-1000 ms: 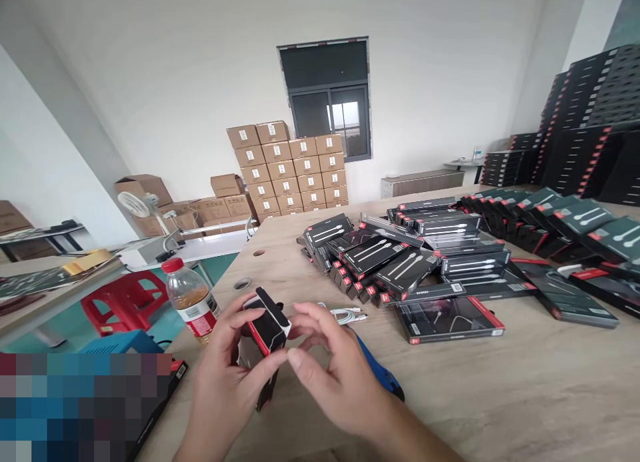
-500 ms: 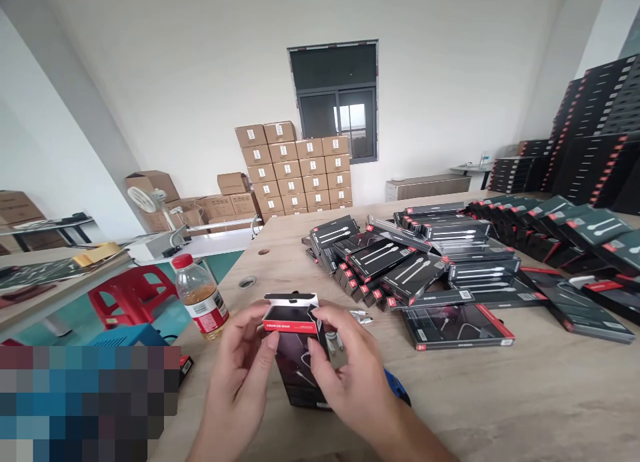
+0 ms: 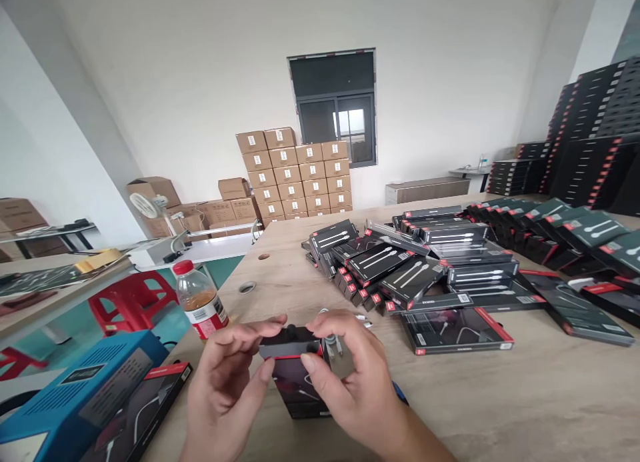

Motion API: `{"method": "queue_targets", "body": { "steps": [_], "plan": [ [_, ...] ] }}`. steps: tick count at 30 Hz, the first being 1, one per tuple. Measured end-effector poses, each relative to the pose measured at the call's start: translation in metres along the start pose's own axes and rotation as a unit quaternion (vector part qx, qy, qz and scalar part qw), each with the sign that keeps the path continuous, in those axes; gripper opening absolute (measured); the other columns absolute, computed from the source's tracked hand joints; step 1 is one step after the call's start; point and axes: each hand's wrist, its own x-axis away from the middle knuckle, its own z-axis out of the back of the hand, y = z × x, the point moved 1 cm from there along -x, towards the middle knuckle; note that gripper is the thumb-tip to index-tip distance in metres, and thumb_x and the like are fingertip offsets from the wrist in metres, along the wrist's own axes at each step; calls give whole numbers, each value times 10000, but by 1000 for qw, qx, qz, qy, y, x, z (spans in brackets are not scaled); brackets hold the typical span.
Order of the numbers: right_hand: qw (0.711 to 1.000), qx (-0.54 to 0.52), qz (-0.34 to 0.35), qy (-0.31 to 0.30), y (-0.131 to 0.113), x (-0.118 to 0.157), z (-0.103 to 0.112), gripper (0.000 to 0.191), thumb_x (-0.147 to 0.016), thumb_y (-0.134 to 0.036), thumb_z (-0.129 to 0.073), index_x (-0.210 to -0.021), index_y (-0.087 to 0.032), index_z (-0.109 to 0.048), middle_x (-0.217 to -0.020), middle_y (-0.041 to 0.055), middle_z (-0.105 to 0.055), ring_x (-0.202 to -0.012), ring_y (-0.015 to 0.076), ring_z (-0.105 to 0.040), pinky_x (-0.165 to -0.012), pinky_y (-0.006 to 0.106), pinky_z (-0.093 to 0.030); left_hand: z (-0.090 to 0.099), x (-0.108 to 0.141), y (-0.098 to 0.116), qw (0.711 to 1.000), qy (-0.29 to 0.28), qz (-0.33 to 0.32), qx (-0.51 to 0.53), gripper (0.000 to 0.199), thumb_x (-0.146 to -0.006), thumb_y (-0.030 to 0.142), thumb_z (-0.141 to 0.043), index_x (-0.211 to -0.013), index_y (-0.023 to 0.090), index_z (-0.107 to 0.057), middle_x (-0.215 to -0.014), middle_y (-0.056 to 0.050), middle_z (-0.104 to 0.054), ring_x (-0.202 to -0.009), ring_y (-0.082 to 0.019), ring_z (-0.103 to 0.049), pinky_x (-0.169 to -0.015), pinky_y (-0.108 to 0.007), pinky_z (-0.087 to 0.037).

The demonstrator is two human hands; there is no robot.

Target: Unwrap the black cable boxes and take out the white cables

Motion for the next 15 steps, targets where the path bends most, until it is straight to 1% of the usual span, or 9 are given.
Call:
{"method": "queue_targets", "body": {
  "steps": [3, 6, 10, 13, 15],
  "plan": [
    [1000, 13, 5, -23, -8, -7, 3, 215, -920, -138, -629, -1090, -268, -655, -1064, 37, -691, -1021, 174, -671, -900, 291, -540, 8, -5, 6, 998, -46, -29, -43, 226, -931, 157, -613, -1120, 272, -662, -1122, -39, -724, -1124, -173, -678, -968, -260, -555],
    [999, -3, -16, -32, -12, -11, 4, 213, -925, -150, -648, -1067, -293, -716, -1042, 15, -702, -971, 149, -684, -869, 254, -536, 14, -10, 11, 992, -66, -64, -92, 241, -926, 131, -612, -1086, 278, -715, -1090, -30, -730, -1053, -159, -689, -912, -233, -557],
    [997, -47, -51, -31, -13, -12, 5, 178, -935, -184, -659, -1016, -315, -749, -977, -8, -703, -930, 131, -684, -846, 235, -528, 16, -11, 14, 985, -78, -80, -131, 257, -927, 106, -595, -1066, 284, -717, -1065, -9, -721, -1026, -143, -684, -887, -221, -547],
    [993, -60, -79, -58, -14, -14, 7, 132, -943, -224, -652, -980, -300, -753, -988, 0, -691, -939, 132, -679, -853, 241, -520, 15, -10, 15, 982, -84, -89, -146, 251, -931, 102, -579, -1058, 277, -706, -1080, -10, -704, -1036, -137, -676, -897, -222, -538],
    [991, -60, -84, -81, -15, -16, 10, 128, -947, -234, -644, -976, -289, -755, -1015, 9, -681, -946, 130, -679, -863, 242, -518, 14, -9, 15, 980, -88, -99, -149, 253, -930, 97, -569, -1054, 272, -702, -1088, -14, -692, -1041, -134, -671, -894, -220, -537]
  ]
}}
